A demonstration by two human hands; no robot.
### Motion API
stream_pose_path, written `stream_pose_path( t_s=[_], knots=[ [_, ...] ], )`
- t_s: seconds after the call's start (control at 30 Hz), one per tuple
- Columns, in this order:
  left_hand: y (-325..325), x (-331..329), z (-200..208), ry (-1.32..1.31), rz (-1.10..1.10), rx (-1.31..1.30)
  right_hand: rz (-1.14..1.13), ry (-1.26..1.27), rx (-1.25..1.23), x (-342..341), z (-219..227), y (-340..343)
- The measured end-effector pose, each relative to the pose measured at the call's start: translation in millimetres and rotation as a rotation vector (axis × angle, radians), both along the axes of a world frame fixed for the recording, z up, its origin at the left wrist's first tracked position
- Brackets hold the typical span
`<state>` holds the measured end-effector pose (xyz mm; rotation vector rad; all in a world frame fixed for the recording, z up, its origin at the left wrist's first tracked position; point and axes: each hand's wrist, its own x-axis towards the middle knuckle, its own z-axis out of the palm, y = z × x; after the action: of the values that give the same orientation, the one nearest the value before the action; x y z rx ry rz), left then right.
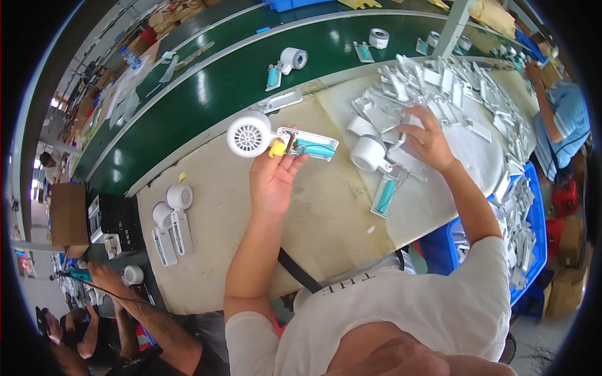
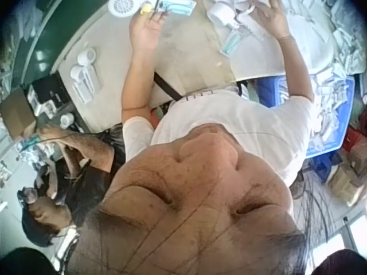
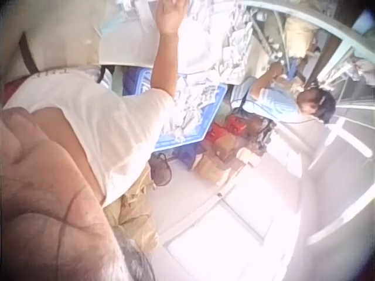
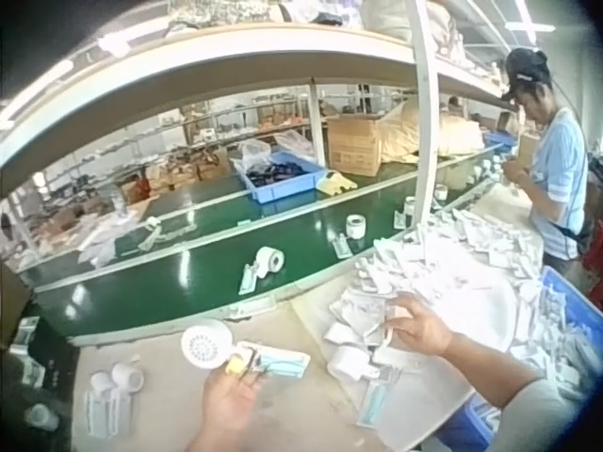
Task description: The person repeatedly assembles handheld fans by fitting the battery and wiring into the fan handle casing, snapping the handle cover in place, and setting the assembled fans on the table.
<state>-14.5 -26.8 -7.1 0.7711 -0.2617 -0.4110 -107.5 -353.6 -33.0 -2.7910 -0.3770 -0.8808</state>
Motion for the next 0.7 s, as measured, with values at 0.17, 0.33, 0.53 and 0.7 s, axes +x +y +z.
stream_pose_path(
  t_s=[0.17,0.33,0.53,0.7],
  knots=[
    [7,1,5,-0.057,0.065,0.154,-0.65,0.507,0.772,4,20,1],
    [2,4,4,-0.103,0.115,0.175,-0.635,0.713,0.691,19,14,13],
    [8,6,3,-0.131,0.1,0.111,-0.575,0.655,0.795,20,-28,-19],
    [2,0,-1,-0.051,0.064,0.083,-0.641,0.482,0.397,34,-15,20]
  ],
)
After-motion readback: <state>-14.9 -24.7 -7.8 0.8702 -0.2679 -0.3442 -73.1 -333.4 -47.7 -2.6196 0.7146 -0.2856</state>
